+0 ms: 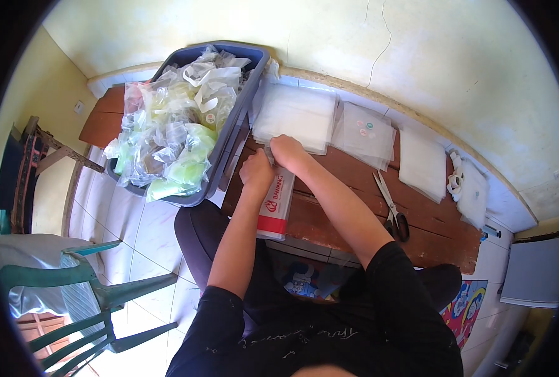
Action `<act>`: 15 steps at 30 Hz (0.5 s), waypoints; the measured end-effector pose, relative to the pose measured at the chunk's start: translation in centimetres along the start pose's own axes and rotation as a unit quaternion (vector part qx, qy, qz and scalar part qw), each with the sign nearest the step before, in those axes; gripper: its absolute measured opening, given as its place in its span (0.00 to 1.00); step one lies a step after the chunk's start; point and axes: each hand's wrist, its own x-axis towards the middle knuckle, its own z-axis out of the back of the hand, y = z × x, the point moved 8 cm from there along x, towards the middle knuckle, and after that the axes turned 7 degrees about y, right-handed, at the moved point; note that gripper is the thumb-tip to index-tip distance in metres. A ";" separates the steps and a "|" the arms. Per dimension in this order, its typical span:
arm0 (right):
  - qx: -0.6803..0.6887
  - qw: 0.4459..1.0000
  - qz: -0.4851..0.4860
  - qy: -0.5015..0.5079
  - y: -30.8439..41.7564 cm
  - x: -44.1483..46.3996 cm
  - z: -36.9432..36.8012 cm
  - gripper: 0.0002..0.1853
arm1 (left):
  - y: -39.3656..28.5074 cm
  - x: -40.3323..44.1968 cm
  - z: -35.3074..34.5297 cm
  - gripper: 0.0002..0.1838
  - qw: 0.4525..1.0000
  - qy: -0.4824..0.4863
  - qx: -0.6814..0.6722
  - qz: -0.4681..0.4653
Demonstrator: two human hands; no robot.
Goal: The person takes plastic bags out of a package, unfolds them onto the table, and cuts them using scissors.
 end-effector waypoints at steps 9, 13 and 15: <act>0.020 0.996 0.078 0.027 -0.1 -0.3 -0.7 0.04 | -0.2 -0.4 0.8 0.28 1.000 -0.023 -0.004 0.005; 0.047 0.995 0.084 -0.029 -0.8 -0.9 0.4 0.04 | -0.7 -1.0 1.1 0.31 1.000 0.005 -0.004 0.000; 0.057 0.995 0.077 -0.008 -1.6 -0.9 0.1 0.04 | -0.7 -1.0 1.0 0.32 1.000 0.008 -0.002 0.004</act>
